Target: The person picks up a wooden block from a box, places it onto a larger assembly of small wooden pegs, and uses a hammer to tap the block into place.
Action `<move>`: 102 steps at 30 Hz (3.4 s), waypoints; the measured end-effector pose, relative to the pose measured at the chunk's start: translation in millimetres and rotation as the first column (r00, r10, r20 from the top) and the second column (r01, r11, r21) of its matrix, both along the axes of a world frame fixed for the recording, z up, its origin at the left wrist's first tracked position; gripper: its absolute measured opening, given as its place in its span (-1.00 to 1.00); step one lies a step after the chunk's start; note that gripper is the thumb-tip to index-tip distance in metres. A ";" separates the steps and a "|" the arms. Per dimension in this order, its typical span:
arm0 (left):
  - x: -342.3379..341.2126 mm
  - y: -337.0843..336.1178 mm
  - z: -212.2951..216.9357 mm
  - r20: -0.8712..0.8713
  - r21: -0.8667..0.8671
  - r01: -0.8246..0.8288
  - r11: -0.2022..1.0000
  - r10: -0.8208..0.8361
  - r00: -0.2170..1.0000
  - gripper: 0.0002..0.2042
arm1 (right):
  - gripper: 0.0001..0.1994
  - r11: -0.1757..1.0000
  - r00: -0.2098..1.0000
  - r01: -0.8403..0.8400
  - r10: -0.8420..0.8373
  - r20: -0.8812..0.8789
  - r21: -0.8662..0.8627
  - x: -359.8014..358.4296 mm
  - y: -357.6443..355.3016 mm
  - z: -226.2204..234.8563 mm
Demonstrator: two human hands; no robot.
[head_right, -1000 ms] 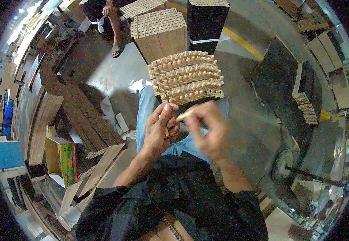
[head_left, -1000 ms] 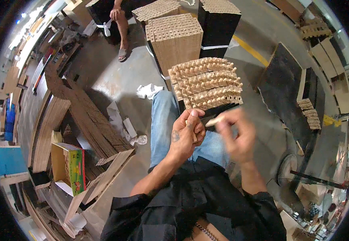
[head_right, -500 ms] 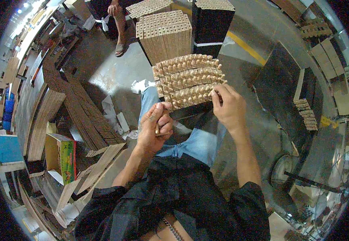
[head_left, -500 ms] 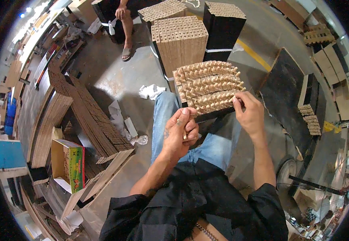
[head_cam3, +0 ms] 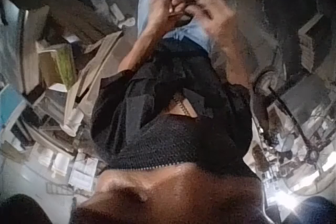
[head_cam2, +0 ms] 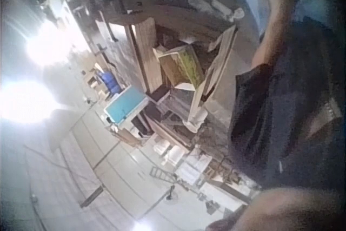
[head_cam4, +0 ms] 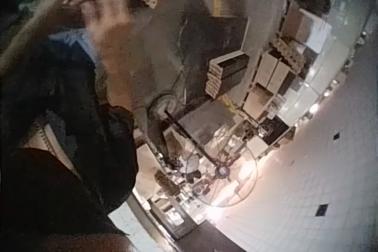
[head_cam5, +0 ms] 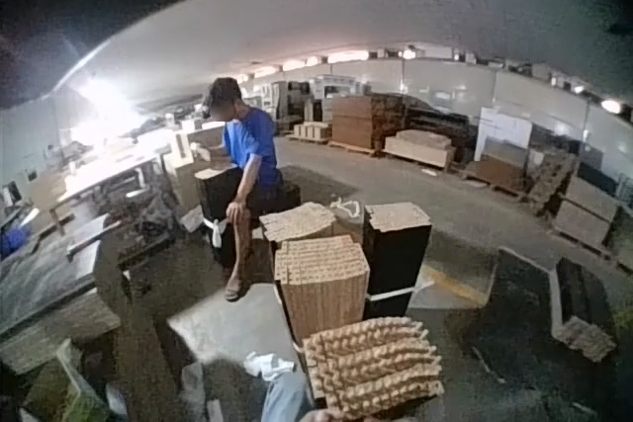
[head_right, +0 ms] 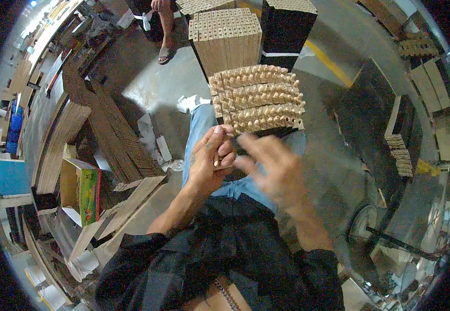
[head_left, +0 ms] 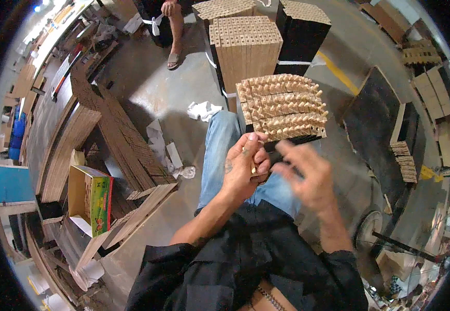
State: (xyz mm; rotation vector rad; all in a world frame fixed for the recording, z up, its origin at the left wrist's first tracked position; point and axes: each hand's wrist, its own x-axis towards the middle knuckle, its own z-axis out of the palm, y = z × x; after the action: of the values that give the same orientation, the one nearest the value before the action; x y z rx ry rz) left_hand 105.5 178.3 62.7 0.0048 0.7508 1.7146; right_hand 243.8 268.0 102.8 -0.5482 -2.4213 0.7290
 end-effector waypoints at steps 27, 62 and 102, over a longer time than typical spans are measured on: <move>15.1 3.1 -3.1 -0.319 -0.009 0.071 0.997 -0.070 0.945 -0.73 | -0.87 0.842 0.879 0.444 -0.476 -0.033 -0.307 24.8 88.5 -48.2; 16.3 3.3 -4.1 -0.539 -0.127 0.101 0.987 -0.154 0.828 -0.65 | -0.89 0.839 0.879 0.433 -0.474 -0.051 -0.330 32.2 87.8 -40.4; 4.9 -6.6 0.7 -0.499 -0.093 0.289 0.953 -0.296 0.814 -0.38 | -0.89 0.931 0.931 0.350 -0.358 0.074 0.109 41.1 99.9 -30.4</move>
State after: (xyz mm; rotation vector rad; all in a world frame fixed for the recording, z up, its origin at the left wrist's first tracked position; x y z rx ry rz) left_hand 110.4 171.7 63.3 0.5622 1.0882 1.4148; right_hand 284.9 367.8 72.4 -0.9682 -2.3315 0.4415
